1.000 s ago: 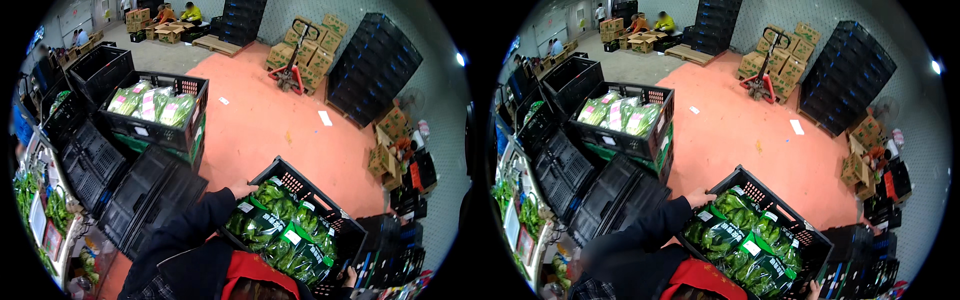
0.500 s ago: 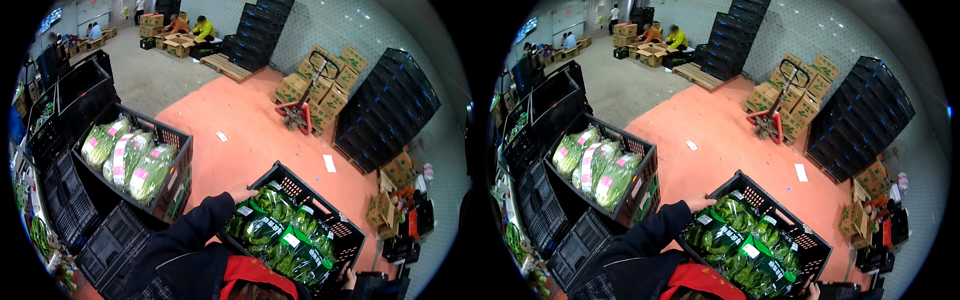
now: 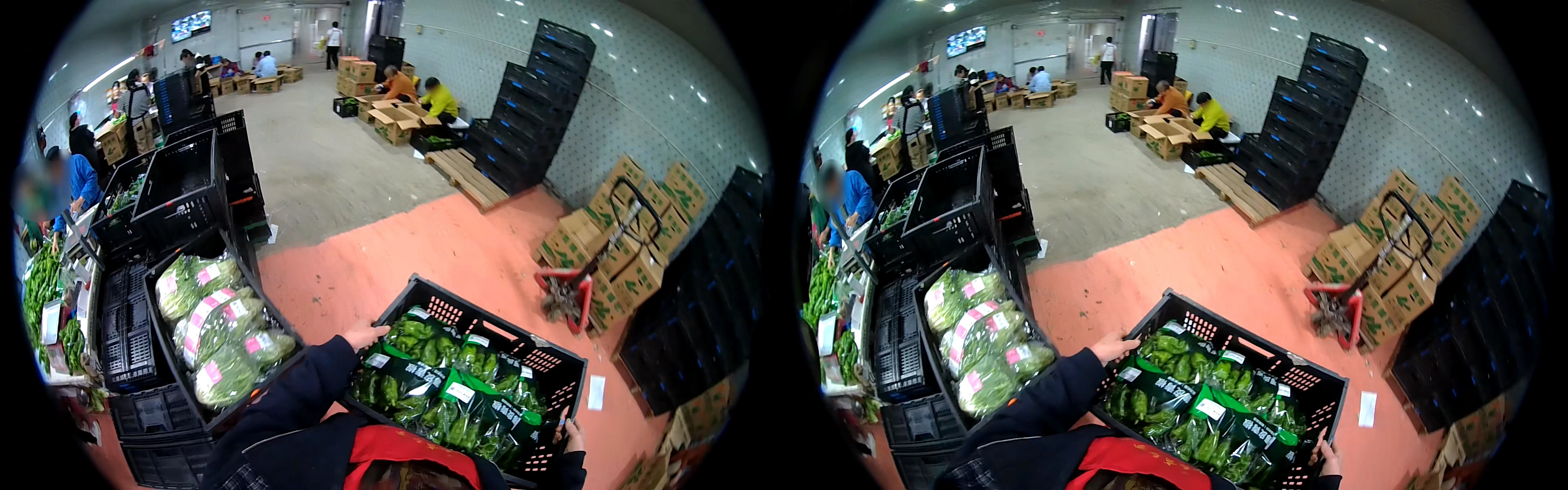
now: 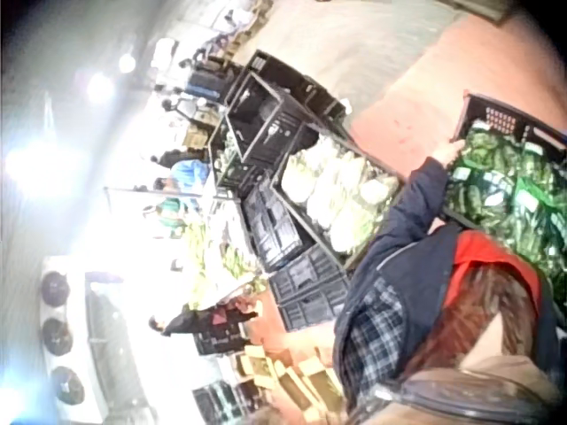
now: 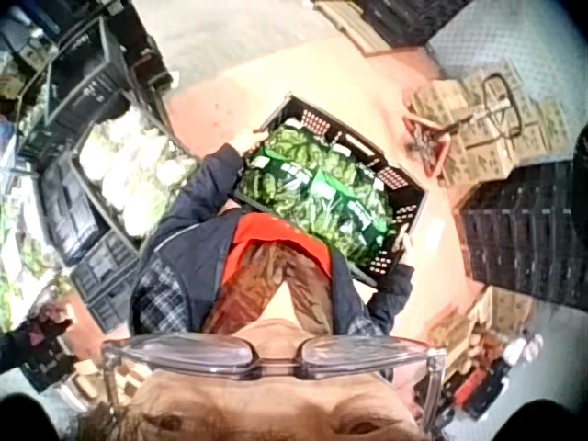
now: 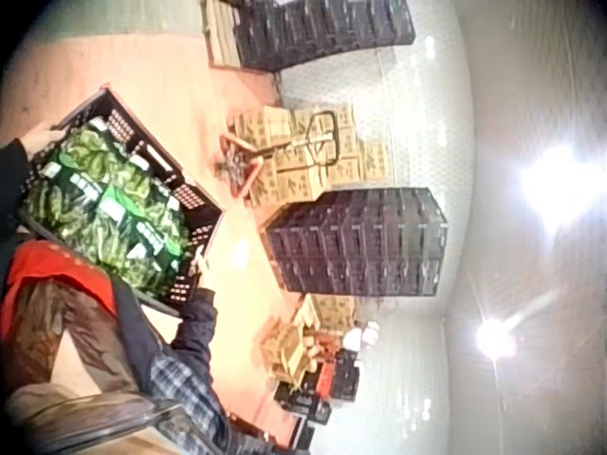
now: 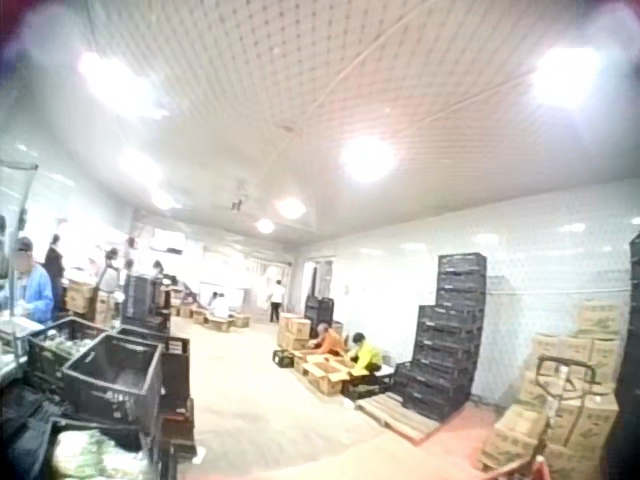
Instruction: The person selects green peppers from a large pile, places them into plastic bags, weighs the bags on a digital scale, and then places the sealed bags into black crates. The process is repeated multiple times.
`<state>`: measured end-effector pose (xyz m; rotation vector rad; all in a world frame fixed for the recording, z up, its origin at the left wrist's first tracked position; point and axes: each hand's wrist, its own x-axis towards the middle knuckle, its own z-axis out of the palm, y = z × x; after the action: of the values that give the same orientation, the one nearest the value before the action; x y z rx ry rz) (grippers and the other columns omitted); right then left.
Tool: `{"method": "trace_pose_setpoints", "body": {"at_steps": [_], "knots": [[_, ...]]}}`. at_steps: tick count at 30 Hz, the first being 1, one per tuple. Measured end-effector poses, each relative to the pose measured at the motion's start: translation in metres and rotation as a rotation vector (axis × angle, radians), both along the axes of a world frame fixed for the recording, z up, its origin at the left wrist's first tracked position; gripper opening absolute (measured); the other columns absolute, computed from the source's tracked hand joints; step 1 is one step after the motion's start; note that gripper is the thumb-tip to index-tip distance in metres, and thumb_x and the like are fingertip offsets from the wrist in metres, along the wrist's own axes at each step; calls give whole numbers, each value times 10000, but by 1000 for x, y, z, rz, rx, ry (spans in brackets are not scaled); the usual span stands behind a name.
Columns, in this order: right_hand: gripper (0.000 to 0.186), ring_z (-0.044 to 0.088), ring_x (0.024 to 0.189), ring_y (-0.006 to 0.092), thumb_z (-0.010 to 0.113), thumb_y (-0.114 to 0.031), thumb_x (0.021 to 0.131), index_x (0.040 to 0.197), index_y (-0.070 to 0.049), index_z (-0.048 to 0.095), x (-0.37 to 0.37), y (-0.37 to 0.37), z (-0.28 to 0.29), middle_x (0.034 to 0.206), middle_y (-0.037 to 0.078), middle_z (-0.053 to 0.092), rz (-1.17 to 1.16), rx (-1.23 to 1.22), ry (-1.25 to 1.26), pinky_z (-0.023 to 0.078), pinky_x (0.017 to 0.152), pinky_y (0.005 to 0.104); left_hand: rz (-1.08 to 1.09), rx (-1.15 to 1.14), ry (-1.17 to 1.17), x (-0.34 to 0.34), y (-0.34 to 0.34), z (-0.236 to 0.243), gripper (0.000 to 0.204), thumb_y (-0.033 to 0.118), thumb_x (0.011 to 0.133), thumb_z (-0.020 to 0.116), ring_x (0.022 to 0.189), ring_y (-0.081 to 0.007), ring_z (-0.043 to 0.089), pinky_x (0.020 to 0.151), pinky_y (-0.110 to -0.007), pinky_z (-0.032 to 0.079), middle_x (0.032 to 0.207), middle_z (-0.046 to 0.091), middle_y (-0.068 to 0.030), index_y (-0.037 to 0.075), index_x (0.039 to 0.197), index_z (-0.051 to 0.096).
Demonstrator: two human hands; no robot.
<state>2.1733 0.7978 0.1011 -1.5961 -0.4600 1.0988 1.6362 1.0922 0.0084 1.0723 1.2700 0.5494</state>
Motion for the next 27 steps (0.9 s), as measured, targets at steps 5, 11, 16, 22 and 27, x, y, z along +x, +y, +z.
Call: {"method": "trace_pose_setpoints", "body": {"at_steps": [5,11,16,22,27], "knots": [[158,524,525,145,579,-186,930,1034,-77,531,2,175,-31,726,66,571,71,-26,-17,443,487,302,80,-3,41,-28,132,-12,375,334,911,660,580,-108,458,493,-269,376,713,501,-13,-10,1044,586],[135,507,519,133,572,-177,917,960,-67,507,-6,349,-24,714,56,557,104,58,-24,431,484,292,102,2,42,-30,302,-12,396,349,912,656,589,-113,467,524,-278,392,736,517,-15,-12,1064,594],[149,514,522,137,587,-166,906,972,-53,514,-14,489,-44,713,59,562,138,64,-46,435,476,295,119,5,29,-42,432,-47,379,324,918,656,585,-97,461,513,-258,389,743,514,-4,-7,1090,585],[294,534,533,136,615,-200,924,1147,-19,555,7,724,-62,735,63,592,310,90,-116,460,480,290,239,-30,7,-51,590,-56,311,299,934,634,587,-73,452,499,-236,377,734,499,15,20,1064,588],[309,538,546,137,614,-200,922,1148,2,556,-9,881,-72,752,69,590,409,66,-130,470,502,283,347,-22,-79,-80,685,-44,319,273,933,640,576,-86,462,501,-252,383,730,513,-2,-23,1031,573]]}}
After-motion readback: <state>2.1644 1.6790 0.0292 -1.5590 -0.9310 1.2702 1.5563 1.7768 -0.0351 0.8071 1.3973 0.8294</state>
